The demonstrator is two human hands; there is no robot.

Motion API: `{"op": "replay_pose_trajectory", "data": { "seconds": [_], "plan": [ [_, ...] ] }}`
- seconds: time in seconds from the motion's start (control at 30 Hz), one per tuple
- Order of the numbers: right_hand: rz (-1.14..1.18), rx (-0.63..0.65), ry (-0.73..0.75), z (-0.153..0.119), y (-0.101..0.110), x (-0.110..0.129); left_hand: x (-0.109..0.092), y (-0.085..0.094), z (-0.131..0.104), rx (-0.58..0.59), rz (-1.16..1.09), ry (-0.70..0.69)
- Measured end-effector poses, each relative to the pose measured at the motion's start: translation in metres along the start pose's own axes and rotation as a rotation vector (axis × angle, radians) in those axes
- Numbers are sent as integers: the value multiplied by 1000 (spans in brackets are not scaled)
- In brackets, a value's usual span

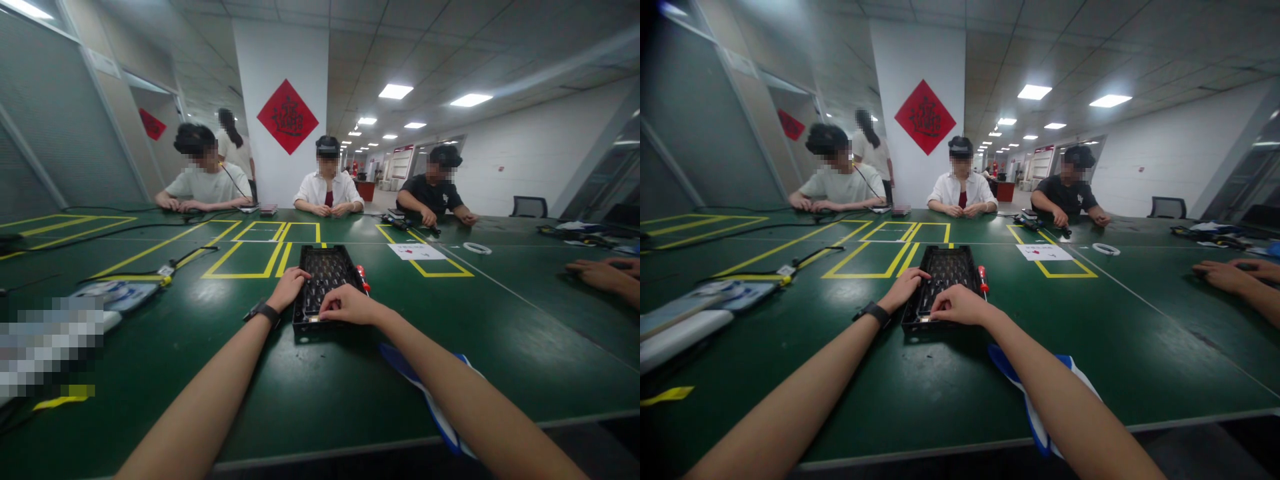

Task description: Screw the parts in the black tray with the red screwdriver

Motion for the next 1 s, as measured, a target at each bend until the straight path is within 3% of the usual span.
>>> {"op": "replay_pose_trajectory", "data": {
  "seconds": [1.0],
  "plan": [
    [-32,-12,41,1,0,-2,-1,1,1,8,-10,21]
  ]
}}
Point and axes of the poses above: each hand's wrist, its own z-axis towards the middle knuckle, its own y-axis out of the back of the hand, x = y × z, the point moved 2 cm from there along z, towards the middle knuckle, and after that the axes turned 4 degrees about -z, right-handed, at the moved point
